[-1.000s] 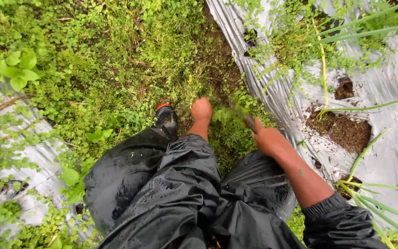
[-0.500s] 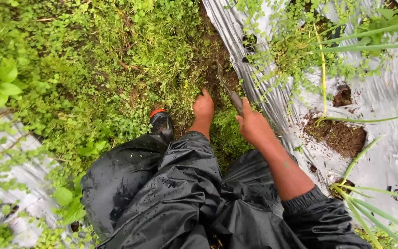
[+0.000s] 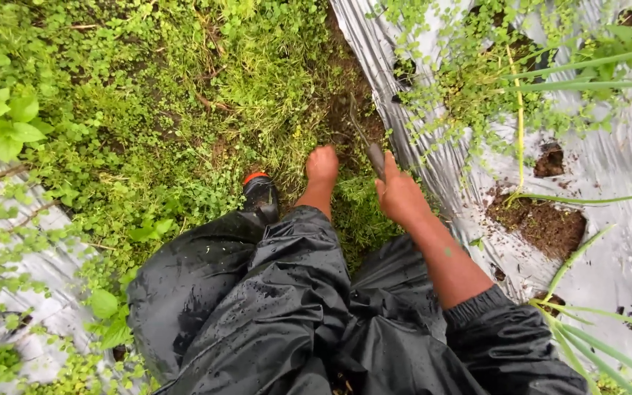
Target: The person kneels in a garden and uses a sickle to remove weeds from around rows of onion plants. They pull the weeds by hand and use the tool to scrape the soil and clear the area between the plants.
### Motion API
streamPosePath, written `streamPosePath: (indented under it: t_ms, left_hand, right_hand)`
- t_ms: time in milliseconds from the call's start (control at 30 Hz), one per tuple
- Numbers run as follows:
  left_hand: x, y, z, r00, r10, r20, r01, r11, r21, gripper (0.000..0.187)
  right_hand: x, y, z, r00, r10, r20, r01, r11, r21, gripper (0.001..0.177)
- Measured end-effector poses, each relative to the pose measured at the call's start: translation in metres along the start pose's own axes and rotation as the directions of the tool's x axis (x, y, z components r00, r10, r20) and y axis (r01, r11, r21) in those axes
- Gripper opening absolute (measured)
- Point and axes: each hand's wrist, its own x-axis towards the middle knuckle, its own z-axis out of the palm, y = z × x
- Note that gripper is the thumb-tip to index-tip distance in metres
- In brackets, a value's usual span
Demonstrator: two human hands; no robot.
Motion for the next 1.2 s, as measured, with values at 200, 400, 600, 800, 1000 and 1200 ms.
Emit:
streamPosePath:
  t_ms: [200,400,600,800,1000,1200]
  left_hand:
    - [-0.006,0.003,-0.035,0.998,-0.058,0.022,0.058,0.998,0.002,0.019]
    - [-0.014,-0.004,-0.057,0.99,-0.141,-0.033,0.141,0.99,0.001,0.015]
    - [-0.015,-0.016,-0.121,0.935,-0.332,-0.125,0.325,0.943,-0.073,0.009]
    - [-0.032,0.036,-0.224,0.963,-0.219,-0.157,0.208,0.975,-0.081,0.054]
    - [-0.016,0.041,-0.179,0.995,0.094,0.022,-0.096,0.973,0.212,0.071]
    - [0.003,0.03,-0.167,0.992,-0.037,0.12,-0.012,0.924,0.381,0.073]
  right_hand:
    - [-0.006,0.048,0.035,0.985,0.018,0.17,0.003,0.992,-0.123,0.065]
    - [-0.025,0.011,0.01,0.996,0.044,0.082,-0.041,0.998,-0.036,0.066]
    - [-0.04,0.005,0.009,0.993,0.086,0.075,-0.083,0.996,-0.045,0.067]
    - [-0.025,-0.013,-0.01,0.998,0.023,-0.059,-0.02,0.999,0.043,0.063]
    - [-0.012,-0.036,-0.022,0.995,0.034,-0.093,-0.026,0.996,0.086,0.064]
    - [0.017,-0.046,-0.022,0.994,0.043,-0.096,-0.035,0.995,0.089,0.069]
